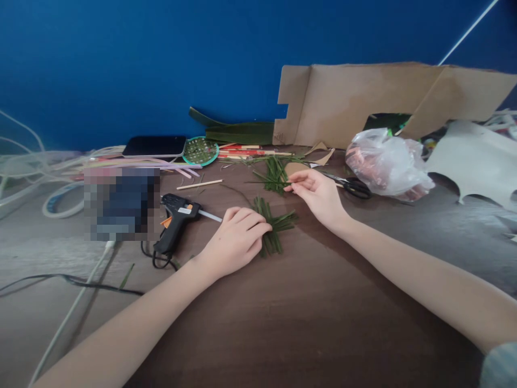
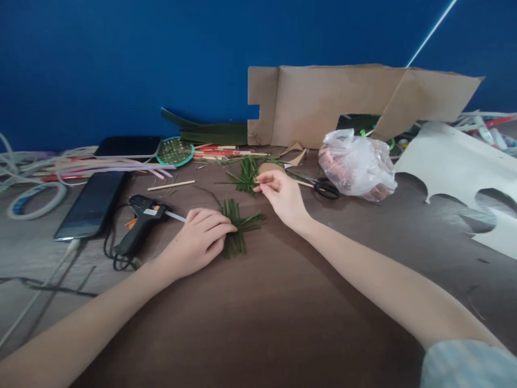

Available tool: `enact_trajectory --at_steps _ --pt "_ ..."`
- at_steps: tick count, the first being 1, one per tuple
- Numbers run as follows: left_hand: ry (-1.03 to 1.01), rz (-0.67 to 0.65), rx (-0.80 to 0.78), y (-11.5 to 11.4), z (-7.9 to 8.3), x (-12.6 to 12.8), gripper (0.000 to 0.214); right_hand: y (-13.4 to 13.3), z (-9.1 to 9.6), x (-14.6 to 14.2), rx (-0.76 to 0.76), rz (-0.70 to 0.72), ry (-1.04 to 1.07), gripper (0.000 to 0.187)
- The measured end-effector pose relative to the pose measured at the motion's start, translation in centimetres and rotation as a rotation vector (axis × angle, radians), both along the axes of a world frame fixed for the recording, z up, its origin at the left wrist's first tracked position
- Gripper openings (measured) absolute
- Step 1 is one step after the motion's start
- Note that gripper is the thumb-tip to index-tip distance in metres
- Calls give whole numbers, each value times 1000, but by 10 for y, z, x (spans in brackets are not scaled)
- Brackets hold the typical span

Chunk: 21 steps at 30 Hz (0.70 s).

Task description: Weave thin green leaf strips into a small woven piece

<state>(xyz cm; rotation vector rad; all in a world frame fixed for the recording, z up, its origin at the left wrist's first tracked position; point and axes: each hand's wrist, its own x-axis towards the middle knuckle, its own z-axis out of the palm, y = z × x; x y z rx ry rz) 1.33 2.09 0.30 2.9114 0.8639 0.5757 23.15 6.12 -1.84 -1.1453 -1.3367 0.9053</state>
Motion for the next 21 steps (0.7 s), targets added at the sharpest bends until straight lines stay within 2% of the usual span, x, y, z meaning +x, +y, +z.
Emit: enact_trajectory --at_steps 4,16,21 --pt "-4 1 5 0 0 0 22 1 1 -1 10 -29 28 15" --pt "-38 19 -10 1 0 0 23 0 2 1 7 -58 -105 9" --pt "-61 80 -17 0 0 0 22 2 0 1 19 -64 -67 14"
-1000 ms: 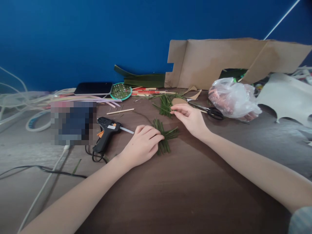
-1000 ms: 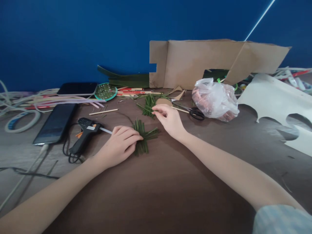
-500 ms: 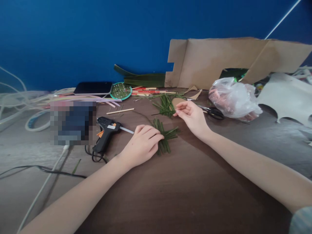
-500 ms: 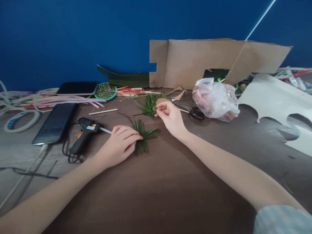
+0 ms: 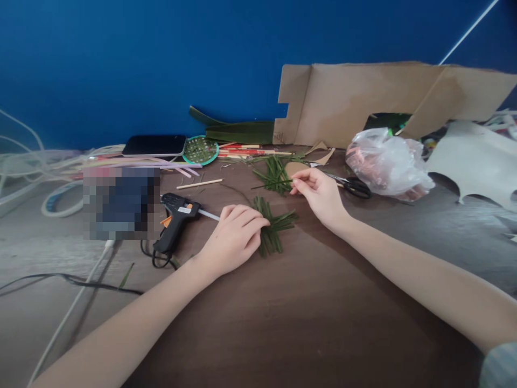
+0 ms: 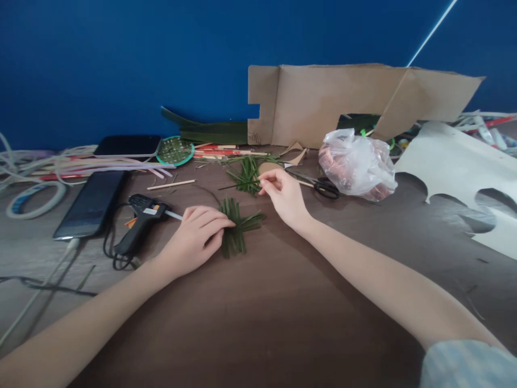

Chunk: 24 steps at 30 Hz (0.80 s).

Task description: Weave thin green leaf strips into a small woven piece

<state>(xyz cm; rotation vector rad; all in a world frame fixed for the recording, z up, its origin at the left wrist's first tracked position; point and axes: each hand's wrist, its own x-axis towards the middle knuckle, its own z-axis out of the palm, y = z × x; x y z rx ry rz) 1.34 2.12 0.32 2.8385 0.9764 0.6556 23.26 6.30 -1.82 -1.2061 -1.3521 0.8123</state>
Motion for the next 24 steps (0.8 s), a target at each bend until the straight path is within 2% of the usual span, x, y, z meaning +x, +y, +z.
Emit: enact_trajectory --at_steps 10,14,19,24 --pt "-125 289 1 2 8 0 18 -7 7 -5 43 85 26 12" --pt "-75 289 36 4 6 0 23 -9 9 -6 59 118 13 13" --pt "-69 260 2 5 3 0 27 -10 9 -5 83 148 -52 17" --pt "-79 261 -8 5 3 0 26 -12 13 -5 54 267 -72 20"
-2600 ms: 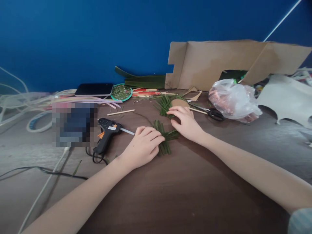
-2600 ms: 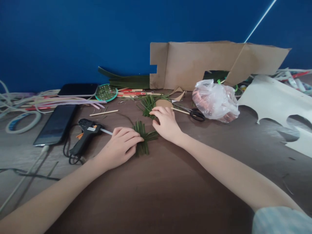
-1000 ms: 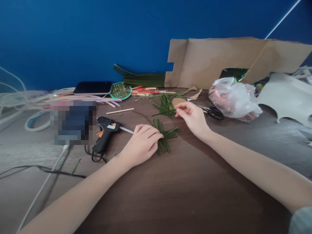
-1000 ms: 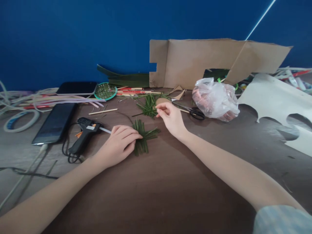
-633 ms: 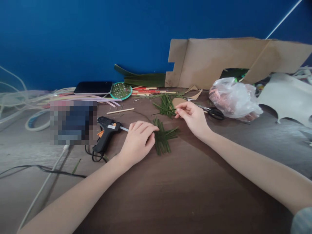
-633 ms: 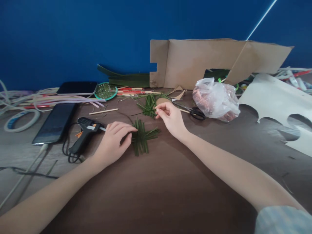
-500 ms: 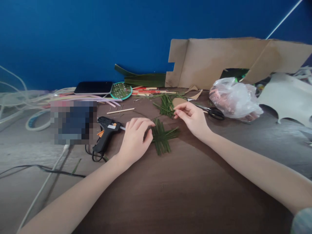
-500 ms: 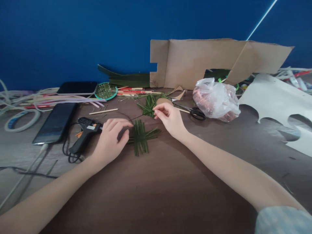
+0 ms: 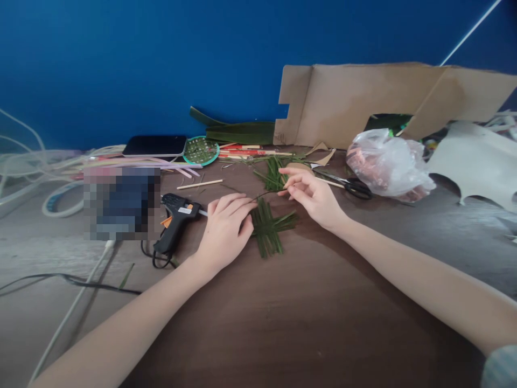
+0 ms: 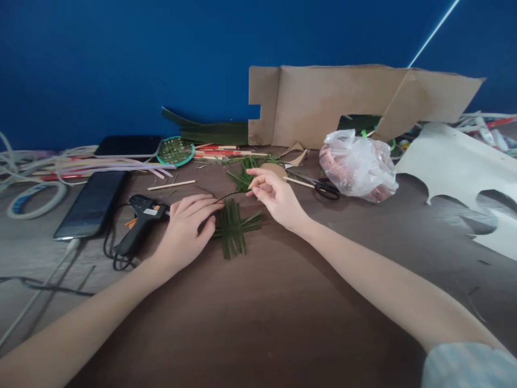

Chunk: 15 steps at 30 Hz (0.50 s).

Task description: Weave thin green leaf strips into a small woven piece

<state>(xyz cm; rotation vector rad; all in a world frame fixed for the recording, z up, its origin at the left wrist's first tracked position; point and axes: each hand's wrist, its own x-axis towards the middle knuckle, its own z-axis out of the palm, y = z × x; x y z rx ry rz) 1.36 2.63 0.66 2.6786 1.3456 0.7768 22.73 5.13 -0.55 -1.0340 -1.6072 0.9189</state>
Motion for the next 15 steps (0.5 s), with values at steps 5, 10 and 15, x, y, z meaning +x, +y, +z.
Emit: enact_trajectory --at_steps 5,10,15 --pt "-10 1 -14 0 1 0 25 -3 3 -3 -66 132 84 17" --pt "-35 21 -19 0 3 -1 24 0 -2 -2 29 -66 114 11" --pt "-71 48 8 0 3 -2 22 7 -12 3 73 -237 -38 25"
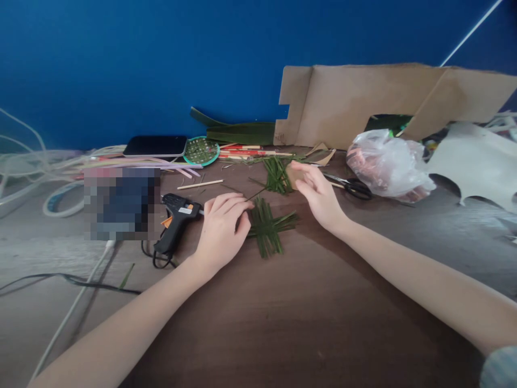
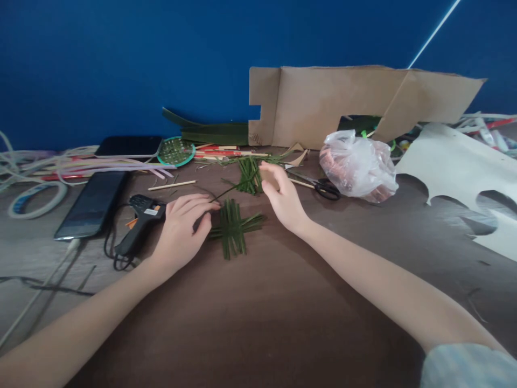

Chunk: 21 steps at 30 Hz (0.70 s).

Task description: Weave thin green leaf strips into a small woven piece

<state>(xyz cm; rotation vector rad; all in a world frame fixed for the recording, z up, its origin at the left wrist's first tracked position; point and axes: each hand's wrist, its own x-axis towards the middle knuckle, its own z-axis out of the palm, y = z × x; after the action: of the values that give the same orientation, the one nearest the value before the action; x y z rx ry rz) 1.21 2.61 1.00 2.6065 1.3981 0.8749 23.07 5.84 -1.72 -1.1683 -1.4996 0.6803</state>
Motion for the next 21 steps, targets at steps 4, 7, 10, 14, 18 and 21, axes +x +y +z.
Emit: enact_trajectory --at_steps 4,7,10,14,18,21 --pt "-22 11 -26 0 2 -1 22 -2 3 1 87 -72 -217 22" --pt "-41 15 -60 1 5 -1 21 -8 10 -2 231 -87 -363 20" --pt "-43 6 -82 1 6 -2 22 -13 15 -6 284 45 -429 19" --pt "-31 -39 -100 0 7 -1 17 -16 14 -10 294 192 -541 17" --pt "-19 -104 -111 -1 7 1 16 -14 11 -10 301 241 -618 17" --pt "3 -83 -92 -1 5 1 12 -14 11 -10 313 245 -619 17"
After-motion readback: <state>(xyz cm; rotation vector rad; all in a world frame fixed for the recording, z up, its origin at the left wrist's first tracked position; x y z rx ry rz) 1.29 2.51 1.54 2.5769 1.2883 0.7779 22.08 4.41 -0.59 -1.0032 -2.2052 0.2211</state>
